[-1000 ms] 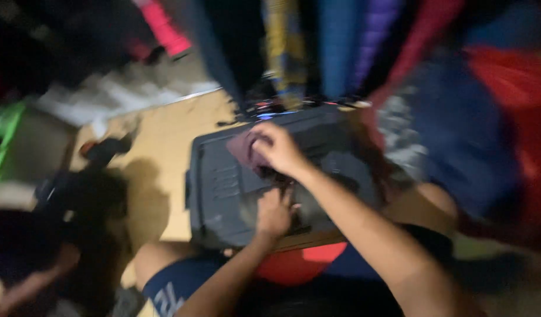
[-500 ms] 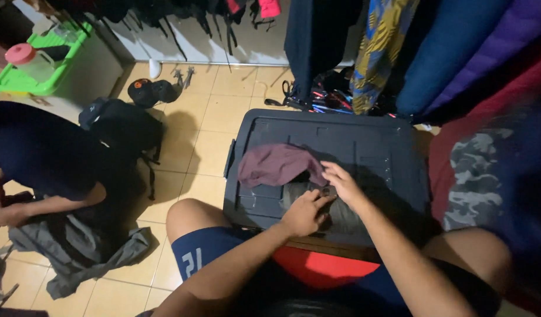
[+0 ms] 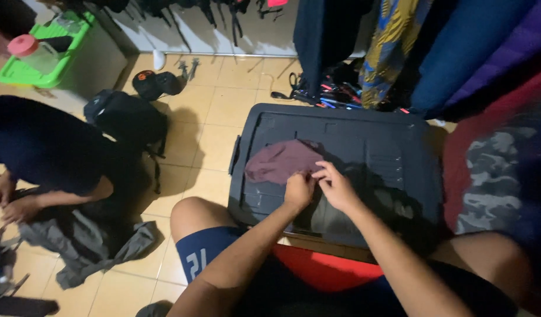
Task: Rolling a garment tightly and stuffing it into a compression sack for storage
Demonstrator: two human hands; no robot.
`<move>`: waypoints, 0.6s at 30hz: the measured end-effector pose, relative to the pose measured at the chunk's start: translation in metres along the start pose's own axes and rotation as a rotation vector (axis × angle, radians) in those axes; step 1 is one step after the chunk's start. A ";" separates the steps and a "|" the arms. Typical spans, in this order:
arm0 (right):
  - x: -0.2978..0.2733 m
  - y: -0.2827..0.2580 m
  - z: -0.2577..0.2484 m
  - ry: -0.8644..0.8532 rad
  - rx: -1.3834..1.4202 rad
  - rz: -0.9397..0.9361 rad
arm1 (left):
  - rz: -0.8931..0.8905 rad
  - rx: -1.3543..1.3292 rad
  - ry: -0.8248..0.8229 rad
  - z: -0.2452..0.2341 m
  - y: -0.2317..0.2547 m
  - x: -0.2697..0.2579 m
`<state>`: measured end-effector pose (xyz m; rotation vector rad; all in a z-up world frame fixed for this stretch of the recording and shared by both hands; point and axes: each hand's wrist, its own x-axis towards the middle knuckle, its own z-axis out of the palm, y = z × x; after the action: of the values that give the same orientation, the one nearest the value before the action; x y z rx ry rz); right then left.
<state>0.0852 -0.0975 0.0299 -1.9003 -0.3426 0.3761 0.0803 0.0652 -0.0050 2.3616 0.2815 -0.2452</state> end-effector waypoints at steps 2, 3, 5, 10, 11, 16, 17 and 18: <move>0.000 -0.015 0.023 0.185 -0.429 -0.149 | -0.060 -0.219 0.010 -0.032 0.009 -0.027; -0.005 -0.017 0.023 0.174 -0.417 -0.148 | -0.074 -0.211 0.012 -0.029 -0.014 -0.017; -0.013 -0.018 0.018 -0.011 -0.910 -0.239 | -0.154 -0.345 0.058 -0.022 -0.055 0.007; -0.015 -0.001 0.015 0.047 -0.892 -0.390 | -0.053 -0.576 0.254 -0.130 -0.060 -0.007; -0.017 -0.012 0.014 -0.007 -0.922 -0.368 | 0.018 -0.731 0.296 -0.140 -0.075 0.001; -0.017 -0.022 0.013 -0.079 -0.972 -0.262 | 0.114 -0.793 0.597 -0.259 -0.049 0.001; -0.018 -0.020 0.013 -0.064 -1.010 -0.257 | 0.292 -0.710 0.675 -0.274 -0.056 0.010; -0.019 -0.023 0.014 -0.062 -1.011 -0.258 | 0.294 -0.711 0.676 -0.277 -0.045 0.004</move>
<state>0.0612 -0.0858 0.0485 -2.7725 -0.9363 0.0694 0.0984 0.2903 0.1623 1.6681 0.2703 0.6993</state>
